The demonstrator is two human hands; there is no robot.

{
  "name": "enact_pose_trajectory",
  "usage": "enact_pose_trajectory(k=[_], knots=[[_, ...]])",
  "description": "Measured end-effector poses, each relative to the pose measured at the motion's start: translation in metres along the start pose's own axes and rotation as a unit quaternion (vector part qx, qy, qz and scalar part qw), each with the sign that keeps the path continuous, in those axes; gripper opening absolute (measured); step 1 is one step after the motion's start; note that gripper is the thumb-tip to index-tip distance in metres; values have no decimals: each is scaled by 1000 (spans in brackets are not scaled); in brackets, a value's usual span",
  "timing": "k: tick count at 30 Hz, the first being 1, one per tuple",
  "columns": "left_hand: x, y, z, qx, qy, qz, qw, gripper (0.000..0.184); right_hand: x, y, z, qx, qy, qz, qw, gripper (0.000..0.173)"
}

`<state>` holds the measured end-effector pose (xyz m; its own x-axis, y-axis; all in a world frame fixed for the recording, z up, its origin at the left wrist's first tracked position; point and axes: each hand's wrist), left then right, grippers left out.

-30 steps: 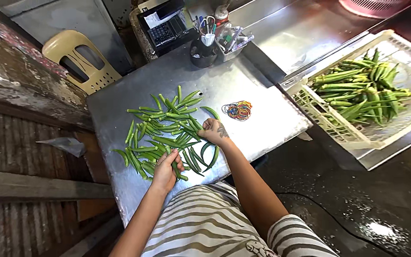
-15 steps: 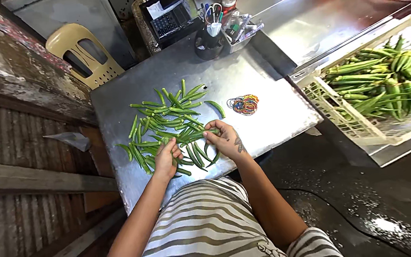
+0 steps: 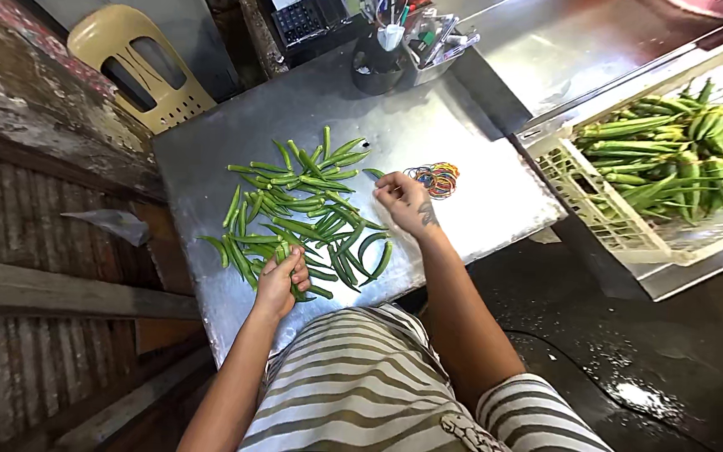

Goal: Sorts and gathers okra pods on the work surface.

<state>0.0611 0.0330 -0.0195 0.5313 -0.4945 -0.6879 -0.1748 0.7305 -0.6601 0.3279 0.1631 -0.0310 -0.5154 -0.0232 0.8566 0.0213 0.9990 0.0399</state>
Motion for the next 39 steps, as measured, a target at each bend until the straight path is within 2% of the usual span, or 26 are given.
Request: enact_pose_trajectory(k=[2,4,8,12,15,19,21,24,28,31,33,36,38,39], knots=[[1,1,-5,-9,3,-6,1000,16,3,7,-6,-8,-20,9,1000,18],[2,2,-8,-23,5,-3,1000,17,4,3,-1,16,-38,-19,999,13],[2,4,-7,-47,10,15,999,20,3,-10,34,124,-81,-80,986,7],[0,5,-8,-49,2,23,999,22,7,-14,69,198,-219,-127,947,12],[-1,6,-14,-53,-7,28,998,21,16,-15,85,165,-344,-137,914,24],[-2,9,-22,-66,-22,28,997,21,9,-13,90,152,-390,-182,890,17],[-2,9,-25,-63,-10,38,997,21,8,-11,81,165,-379,-179,893,17],[-4,9,-23,-48,48,97,993,19,22,-9,54,183,-323,-173,912,14],[-3,10,-14,-46,113,162,979,18,50,-11,26,201,-245,-254,914,11],[-5,15,-1,-19,151,202,967,21,72,-13,24,239,-150,-292,914,13],[-11,14,7,30,170,171,970,24,82,-17,35,253,-79,-294,918,16],[-16,10,15,74,104,85,988,23,83,-19,53,210,17,-227,951,31],[-17,12,13,58,46,55,996,27,70,-17,60,136,20,-196,971,21],[-18,14,8,39,25,49,998,28,62,-17,62,106,-22,-189,976,13]])
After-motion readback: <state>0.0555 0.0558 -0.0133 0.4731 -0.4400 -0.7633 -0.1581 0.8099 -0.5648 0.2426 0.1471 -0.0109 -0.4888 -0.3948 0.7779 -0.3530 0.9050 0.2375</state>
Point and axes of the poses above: each hand's wrist, its own y-axis towards the middle knuckle, its own z-axis out of the palm, x = y × z, and after that the axes turned 10 degrees about -x, right-handed
